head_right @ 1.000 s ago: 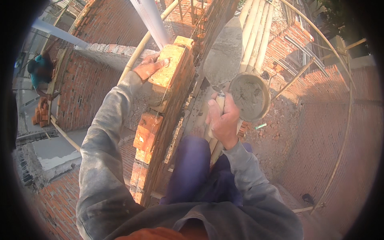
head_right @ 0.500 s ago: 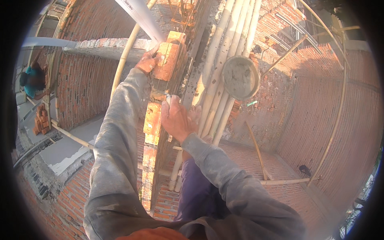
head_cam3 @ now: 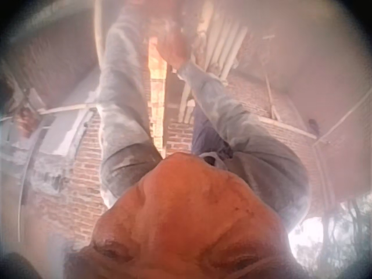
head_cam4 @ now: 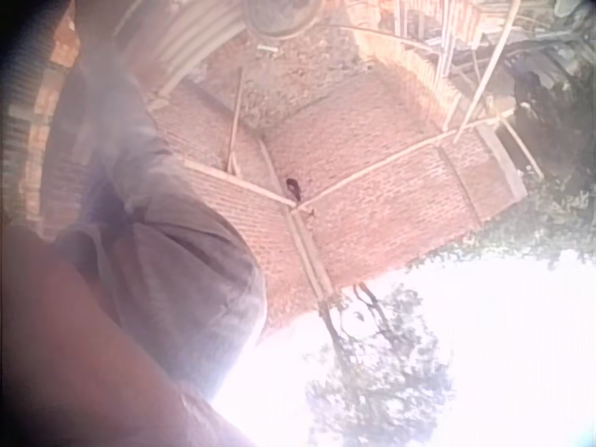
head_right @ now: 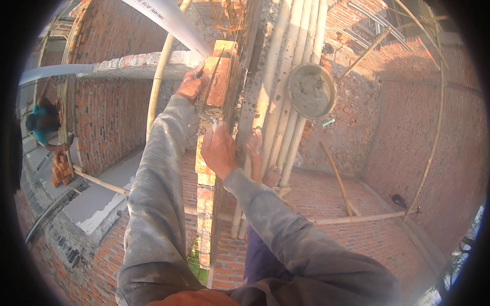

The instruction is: The person applies mortar to a brick using a trowel and places it on a brick wall under construction. They repeatedly pick up bricks, apply mortar, and set them in place while standing on bamboo scaffolding.

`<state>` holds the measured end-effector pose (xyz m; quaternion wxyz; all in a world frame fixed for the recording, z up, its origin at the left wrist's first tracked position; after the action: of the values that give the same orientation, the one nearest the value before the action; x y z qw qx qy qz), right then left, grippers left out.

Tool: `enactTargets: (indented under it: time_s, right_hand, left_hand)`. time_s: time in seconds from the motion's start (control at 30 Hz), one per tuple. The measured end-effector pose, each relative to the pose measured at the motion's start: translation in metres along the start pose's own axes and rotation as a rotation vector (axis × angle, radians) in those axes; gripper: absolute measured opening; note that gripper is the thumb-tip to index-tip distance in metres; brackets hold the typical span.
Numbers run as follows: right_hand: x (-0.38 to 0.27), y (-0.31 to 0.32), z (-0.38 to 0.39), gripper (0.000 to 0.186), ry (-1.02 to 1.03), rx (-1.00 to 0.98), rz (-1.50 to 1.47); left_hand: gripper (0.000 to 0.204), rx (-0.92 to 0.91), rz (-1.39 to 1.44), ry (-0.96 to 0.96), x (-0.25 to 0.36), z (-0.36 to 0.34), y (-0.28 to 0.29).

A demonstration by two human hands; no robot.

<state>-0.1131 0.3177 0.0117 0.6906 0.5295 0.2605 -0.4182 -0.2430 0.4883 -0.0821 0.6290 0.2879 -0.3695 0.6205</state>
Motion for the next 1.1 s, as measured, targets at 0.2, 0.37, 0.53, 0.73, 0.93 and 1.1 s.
enactTargets:
  time_s: [0.2, 0.37, 0.53, 0.73, 0.93, 1.1]
  right_hand:
    - [0.020, 0.025, 0.009, 0.027, -0.066, 0.053, -0.121]
    - [0.046, 0.091, -0.018, 0.025, -0.224, 0.108, -0.136]
    - [0.048, 0.085, -0.081, 0.026, -0.108, -0.021, 0.138]
    - [0.103, 0.005, 0.026, 0.031, -0.164, -0.413, 0.393]
    - [0.134, 0.053, 0.130, 0.030, -0.353, -0.525, 0.245]
    - [0.141, 0.145, 0.160, 0.025, -0.421, -0.538, -0.003]
  left_hand:
    - [0.072, -0.016, 0.031, -0.095, 0.005, 0.001, -0.004]
    - [0.081, -0.090, 0.166, -0.015, -0.003, 0.002, -0.011]
    - [0.080, -0.070, 0.110, -0.027, -0.002, -0.001, -0.011]
    - [0.081, -0.048, 0.131, -0.047, 0.001, 0.000, -0.013]
    - [0.083, 0.078, 0.030, 0.001, -0.001, 0.015, 0.006]
    - [0.074, 0.716, -0.041, -0.225, -0.068, 0.126, 0.073]
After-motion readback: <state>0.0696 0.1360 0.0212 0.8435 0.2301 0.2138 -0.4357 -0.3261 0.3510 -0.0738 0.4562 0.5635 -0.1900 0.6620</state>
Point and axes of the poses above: each hand's wrist, its own z-axis away from the middle knuckle, its own y-axis out of the back of the hand, x = y × z, the point moved 10 cm from there along -z, towards the middle knuckle, and after that the axes turned 4 degrees about z, right-handed, at the moved point
